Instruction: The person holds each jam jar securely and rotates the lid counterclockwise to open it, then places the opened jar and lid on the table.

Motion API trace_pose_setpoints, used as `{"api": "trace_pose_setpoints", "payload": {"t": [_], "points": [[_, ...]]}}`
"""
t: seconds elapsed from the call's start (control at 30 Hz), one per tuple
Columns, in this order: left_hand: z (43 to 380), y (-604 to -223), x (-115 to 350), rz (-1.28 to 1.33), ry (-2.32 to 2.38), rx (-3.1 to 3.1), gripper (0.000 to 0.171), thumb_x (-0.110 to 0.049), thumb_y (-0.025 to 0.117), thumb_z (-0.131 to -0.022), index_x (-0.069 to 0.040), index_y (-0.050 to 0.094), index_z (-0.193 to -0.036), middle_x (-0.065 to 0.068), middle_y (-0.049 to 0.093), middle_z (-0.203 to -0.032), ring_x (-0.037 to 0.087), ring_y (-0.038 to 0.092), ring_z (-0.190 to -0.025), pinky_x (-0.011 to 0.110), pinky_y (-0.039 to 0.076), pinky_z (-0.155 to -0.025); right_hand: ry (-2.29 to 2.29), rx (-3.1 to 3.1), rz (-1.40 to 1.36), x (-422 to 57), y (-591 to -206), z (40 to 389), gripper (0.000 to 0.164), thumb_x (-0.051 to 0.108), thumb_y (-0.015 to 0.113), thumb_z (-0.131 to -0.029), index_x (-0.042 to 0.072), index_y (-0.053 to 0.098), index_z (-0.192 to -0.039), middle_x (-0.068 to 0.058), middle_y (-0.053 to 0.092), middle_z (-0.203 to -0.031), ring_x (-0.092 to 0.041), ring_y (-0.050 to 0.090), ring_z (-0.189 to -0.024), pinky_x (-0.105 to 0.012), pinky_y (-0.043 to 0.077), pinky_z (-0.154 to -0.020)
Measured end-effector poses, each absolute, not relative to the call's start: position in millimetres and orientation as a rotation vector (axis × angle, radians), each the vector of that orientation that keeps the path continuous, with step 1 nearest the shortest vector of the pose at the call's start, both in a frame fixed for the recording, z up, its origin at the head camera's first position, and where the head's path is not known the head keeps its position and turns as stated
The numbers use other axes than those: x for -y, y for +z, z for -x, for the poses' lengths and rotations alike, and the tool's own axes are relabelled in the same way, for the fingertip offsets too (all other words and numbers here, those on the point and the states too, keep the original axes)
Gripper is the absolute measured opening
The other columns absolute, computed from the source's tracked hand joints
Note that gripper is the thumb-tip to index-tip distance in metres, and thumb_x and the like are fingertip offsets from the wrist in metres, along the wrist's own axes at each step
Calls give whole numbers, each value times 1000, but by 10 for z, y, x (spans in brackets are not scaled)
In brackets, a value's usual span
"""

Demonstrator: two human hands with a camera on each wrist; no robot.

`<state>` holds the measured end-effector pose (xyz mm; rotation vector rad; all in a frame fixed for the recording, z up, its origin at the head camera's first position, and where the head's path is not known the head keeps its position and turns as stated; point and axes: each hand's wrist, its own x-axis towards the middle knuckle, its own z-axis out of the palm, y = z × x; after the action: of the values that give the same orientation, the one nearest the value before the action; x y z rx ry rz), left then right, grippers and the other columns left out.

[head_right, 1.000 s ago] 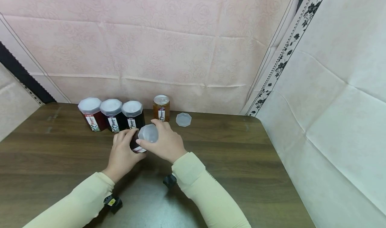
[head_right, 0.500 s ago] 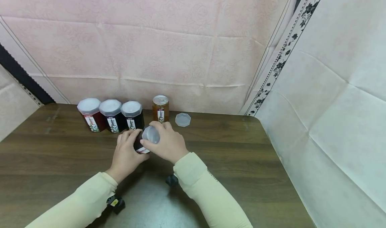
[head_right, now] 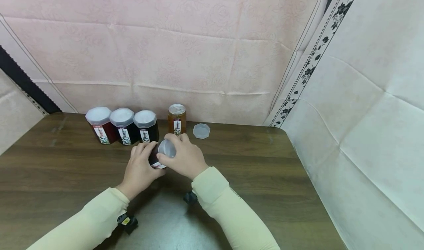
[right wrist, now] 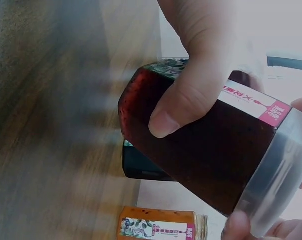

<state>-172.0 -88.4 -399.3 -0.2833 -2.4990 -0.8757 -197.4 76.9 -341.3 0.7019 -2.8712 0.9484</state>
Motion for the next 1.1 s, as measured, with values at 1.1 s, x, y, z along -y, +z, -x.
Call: {"api": "trace_pose_setpoints", "payload": {"t": [1.1], "points": [[1728,-3868,951,473,-827,2551,74,-22,89,-61,-4,56,-125,12,64,-115,27,56,-97,47,56,-76,1030,2768,-949,-882,-3409,2012,50,38,67,-85,19,53,-130,-3,48,-114,-20,58,-86,-28,54,-68]]}}
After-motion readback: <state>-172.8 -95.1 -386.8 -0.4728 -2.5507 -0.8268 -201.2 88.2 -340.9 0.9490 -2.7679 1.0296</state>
